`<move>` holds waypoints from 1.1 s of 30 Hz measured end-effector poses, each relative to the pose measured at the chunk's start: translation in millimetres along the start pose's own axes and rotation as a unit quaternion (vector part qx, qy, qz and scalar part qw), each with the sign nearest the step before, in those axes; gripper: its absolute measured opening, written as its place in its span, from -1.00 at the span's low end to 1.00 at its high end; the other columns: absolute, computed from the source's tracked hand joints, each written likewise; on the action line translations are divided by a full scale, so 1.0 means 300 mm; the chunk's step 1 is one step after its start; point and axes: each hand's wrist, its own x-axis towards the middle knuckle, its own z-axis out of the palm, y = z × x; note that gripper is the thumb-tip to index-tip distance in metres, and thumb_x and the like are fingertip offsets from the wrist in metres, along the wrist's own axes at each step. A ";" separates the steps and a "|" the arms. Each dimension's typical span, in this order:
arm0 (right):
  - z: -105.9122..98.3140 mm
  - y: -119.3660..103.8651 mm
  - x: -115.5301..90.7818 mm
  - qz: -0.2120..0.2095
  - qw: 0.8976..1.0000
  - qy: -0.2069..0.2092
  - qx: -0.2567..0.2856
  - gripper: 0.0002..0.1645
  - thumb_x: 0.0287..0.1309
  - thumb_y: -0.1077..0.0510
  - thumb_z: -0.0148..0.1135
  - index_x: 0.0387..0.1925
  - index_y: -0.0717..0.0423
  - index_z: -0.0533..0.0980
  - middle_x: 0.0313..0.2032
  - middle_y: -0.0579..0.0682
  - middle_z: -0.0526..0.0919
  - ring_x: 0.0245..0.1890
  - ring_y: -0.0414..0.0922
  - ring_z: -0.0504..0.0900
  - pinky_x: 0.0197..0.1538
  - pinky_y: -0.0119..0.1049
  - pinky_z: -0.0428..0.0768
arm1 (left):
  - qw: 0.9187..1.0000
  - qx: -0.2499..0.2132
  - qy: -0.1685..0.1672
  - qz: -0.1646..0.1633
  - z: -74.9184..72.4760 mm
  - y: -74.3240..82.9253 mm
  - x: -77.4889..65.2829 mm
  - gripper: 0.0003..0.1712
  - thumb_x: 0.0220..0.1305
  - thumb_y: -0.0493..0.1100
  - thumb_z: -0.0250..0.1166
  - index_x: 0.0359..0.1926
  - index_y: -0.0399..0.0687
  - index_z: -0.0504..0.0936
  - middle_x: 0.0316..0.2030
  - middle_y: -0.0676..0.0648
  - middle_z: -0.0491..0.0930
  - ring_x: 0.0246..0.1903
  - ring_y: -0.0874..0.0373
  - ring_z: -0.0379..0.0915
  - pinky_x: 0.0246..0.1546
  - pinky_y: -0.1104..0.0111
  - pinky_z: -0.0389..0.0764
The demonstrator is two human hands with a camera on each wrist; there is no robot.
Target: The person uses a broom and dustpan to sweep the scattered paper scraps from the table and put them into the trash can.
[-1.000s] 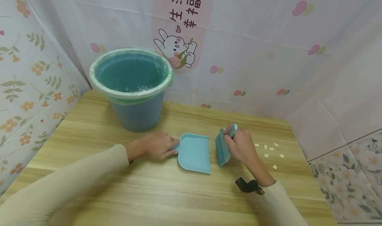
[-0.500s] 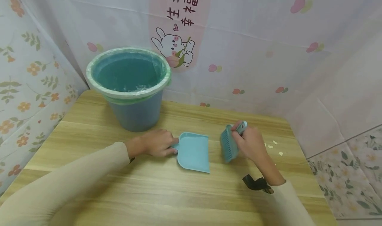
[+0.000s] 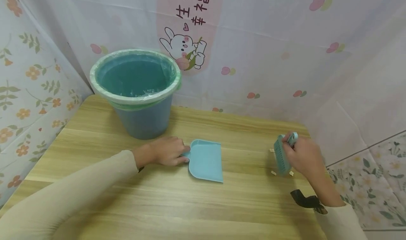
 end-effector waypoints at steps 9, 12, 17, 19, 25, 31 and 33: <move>-0.055 0.170 -0.091 0.040 0.997 -0.005 -0.060 -0.71 0.59 0.18 0.00 -0.13 0.25 0.62 -0.74 -0.14 0.32 -0.72 -0.11 0.17 -0.61 -0.20 0.15 | 1.000 -0.002 0.003 -0.001 -0.008 0.001 -0.005 -0.69 0.61 -0.03 0.28 -0.16 -0.20 0.68 -0.57 0.12 0.36 -0.54 0.29 0.34 -0.46 0.36 0.47; -0.062 0.209 -0.110 0.062 0.995 -0.033 -0.072 -0.71 0.62 0.16 -0.05 -0.09 0.25 0.56 -0.69 -0.11 0.39 -0.69 -0.09 0.23 -0.60 -0.17 0.20 | 1.000 -0.003 0.004 -0.001 -0.006 0.000 -0.005 -0.69 0.62 -0.03 0.28 -0.16 -0.21 0.68 -0.58 0.12 0.35 -0.55 0.30 0.32 -0.47 0.37 0.45; -0.039 0.257 -0.128 0.056 0.993 -0.043 -0.097 -0.68 0.66 0.11 -0.08 -0.32 0.12 0.38 -0.68 -0.07 0.29 -0.66 -0.06 0.25 -0.58 -0.15 0.21 | 1.000 -0.006 0.001 -0.003 0.000 0.000 -0.003 -0.68 0.63 -0.01 0.27 -0.14 -0.21 0.67 -0.57 0.12 0.35 -0.55 0.30 0.31 -0.47 0.38 0.43; -0.021 0.263 -0.130 0.053 0.992 -0.050 -0.102 -0.61 0.68 0.08 -0.09 -0.40 0.07 0.30 -0.68 -0.08 0.24 -0.66 -0.05 0.24 -0.57 -0.14 0.19 | 1.000 -0.004 -0.001 -0.003 0.001 -0.002 -0.003 -0.68 0.63 -0.01 0.27 -0.12 -0.22 0.68 -0.57 0.12 0.35 -0.55 0.30 0.32 -0.46 0.37 0.44; 0.023 0.191 -0.114 0.030 0.992 -0.086 -0.082 -0.65 0.69 0.12 -0.04 -0.37 0.06 0.28 -0.65 -0.10 0.26 -0.65 -0.09 0.23 -0.54 -0.18 0.19 | 1.000 0.004 0.001 -0.002 0.000 -0.003 -0.004 -0.68 0.62 -0.02 0.28 -0.12 -0.23 0.68 -0.57 0.11 0.35 -0.54 0.29 0.34 -0.46 0.35 0.47; 0.054 0.069 -0.072 0.009 0.996 -0.084 -0.032 -0.73 0.68 0.19 -0.02 -0.15 0.25 0.55 -0.66 -0.13 0.36 -0.68 -0.14 0.19 -0.52 -0.23 0.20 | 1.000 0.002 0.002 0.003 -0.004 0.000 -0.005 -0.68 0.63 -0.01 0.27 -0.12 -0.23 0.67 -0.56 0.11 0.36 -0.55 0.29 0.35 -0.46 0.34 0.50; 0.072 0.036 -0.057 -0.002 0.998 -0.068 -0.011 -0.73 0.66 0.21 0.02 -0.07 0.28 0.61 -0.68 -0.15 0.39 -0.69 -0.17 0.18 -0.52 -0.24 0.20 | 1.000 0.001 0.002 0.004 -0.004 0.000 -0.004 -0.68 0.62 -0.02 0.28 -0.12 -0.23 0.67 -0.57 0.11 0.36 -0.55 0.29 0.35 -0.47 0.35 0.49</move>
